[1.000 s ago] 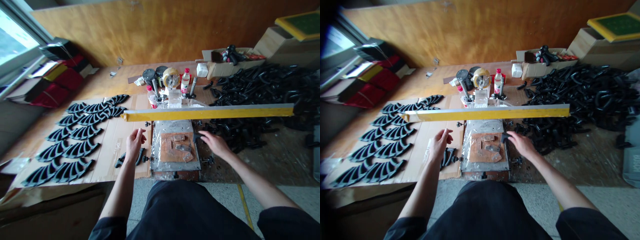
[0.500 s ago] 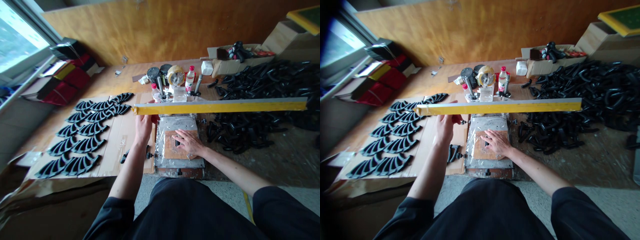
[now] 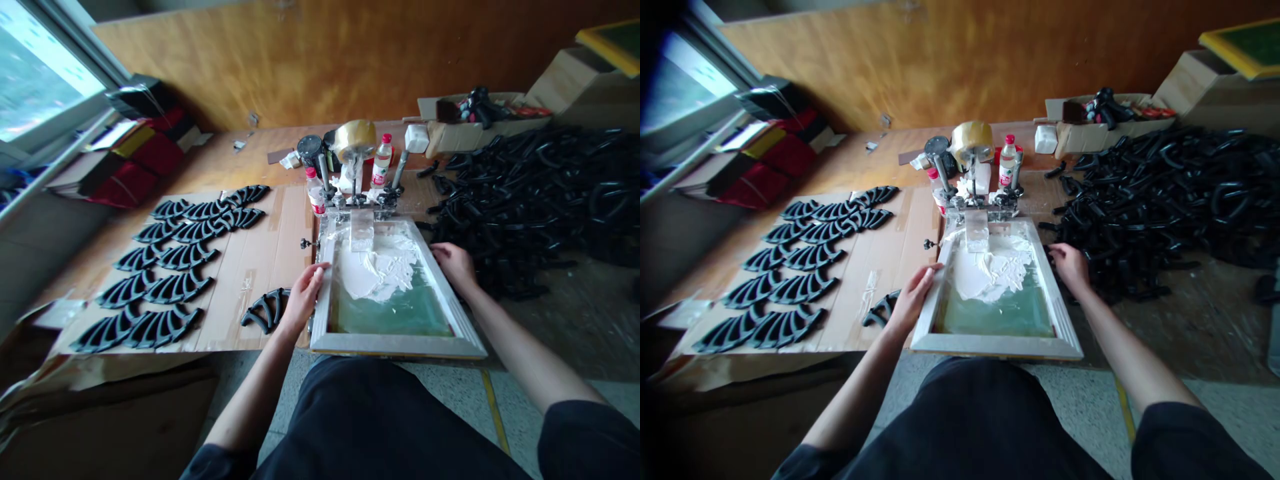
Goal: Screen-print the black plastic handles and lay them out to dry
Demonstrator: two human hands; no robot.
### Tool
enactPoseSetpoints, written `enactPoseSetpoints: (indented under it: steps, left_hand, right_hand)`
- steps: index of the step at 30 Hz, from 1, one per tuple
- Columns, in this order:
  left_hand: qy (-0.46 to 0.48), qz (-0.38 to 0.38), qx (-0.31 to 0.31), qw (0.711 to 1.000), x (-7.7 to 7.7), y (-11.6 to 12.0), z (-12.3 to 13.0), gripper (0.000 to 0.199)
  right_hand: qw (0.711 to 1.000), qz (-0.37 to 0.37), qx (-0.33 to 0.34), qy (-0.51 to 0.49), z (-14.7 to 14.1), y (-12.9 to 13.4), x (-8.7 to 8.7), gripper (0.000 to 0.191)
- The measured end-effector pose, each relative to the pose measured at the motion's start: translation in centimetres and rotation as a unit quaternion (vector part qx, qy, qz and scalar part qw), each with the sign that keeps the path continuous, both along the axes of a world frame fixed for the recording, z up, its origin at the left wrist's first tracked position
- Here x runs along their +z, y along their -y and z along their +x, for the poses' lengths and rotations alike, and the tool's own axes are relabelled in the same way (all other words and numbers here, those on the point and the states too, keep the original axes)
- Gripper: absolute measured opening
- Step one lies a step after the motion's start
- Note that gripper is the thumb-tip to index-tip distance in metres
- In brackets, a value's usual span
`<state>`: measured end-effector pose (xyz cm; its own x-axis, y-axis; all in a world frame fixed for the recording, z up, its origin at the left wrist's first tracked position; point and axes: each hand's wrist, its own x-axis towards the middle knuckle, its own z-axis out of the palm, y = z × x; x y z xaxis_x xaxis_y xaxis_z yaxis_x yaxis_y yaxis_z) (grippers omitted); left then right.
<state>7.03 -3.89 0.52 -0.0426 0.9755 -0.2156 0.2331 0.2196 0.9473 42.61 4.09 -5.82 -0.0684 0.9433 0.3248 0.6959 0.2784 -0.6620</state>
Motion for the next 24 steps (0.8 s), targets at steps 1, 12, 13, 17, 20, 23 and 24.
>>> enactPoseSetpoints:
  steps: [1,12,13,17,20,23,24]
  left_hand:
    - [-0.011,-0.024,-0.003,1.0,-1.4,0.3,-0.1,0.055]
    - [-0.17,-0.066,-0.009,0.983,-9.5,-0.1,-0.4,0.056]
    - [-0.165,-0.07,-0.008,0.984,-9.6,-0.1,-0.4,0.056]
    - [-0.143,-0.075,-0.004,0.987,-9.7,0.0,-0.5,0.057]
    - [-0.125,-0.077,0.0,0.989,-9.5,0.1,-0.4,0.057]
    - [-0.113,-0.082,0.007,0.99,-9.1,0.1,-0.3,0.057]
    - [-0.11,-0.083,0.008,0.99,-9.0,0.1,-0.3,0.057]
  right_hand:
    - [0.999,0.017,-0.044,-0.004,-0.2,-0.9,0.6,0.032]
    - [0.946,-0.027,0.191,0.261,-14.2,-2.1,3.9,0.013]
    - [0.938,-0.023,0.215,0.272,-13.9,-1.2,3.5,0.008]
    - [0.881,0.022,0.376,0.286,-11.5,2.3,2.8,0.022]
    - [0.855,-0.002,0.436,0.281,-10.5,2.9,3.5,0.022]
    - [0.887,-0.006,0.384,0.258,-10.8,2.5,3.6,0.02]
    - [0.899,0.012,0.359,0.252,-10.9,2.5,3.3,0.021]
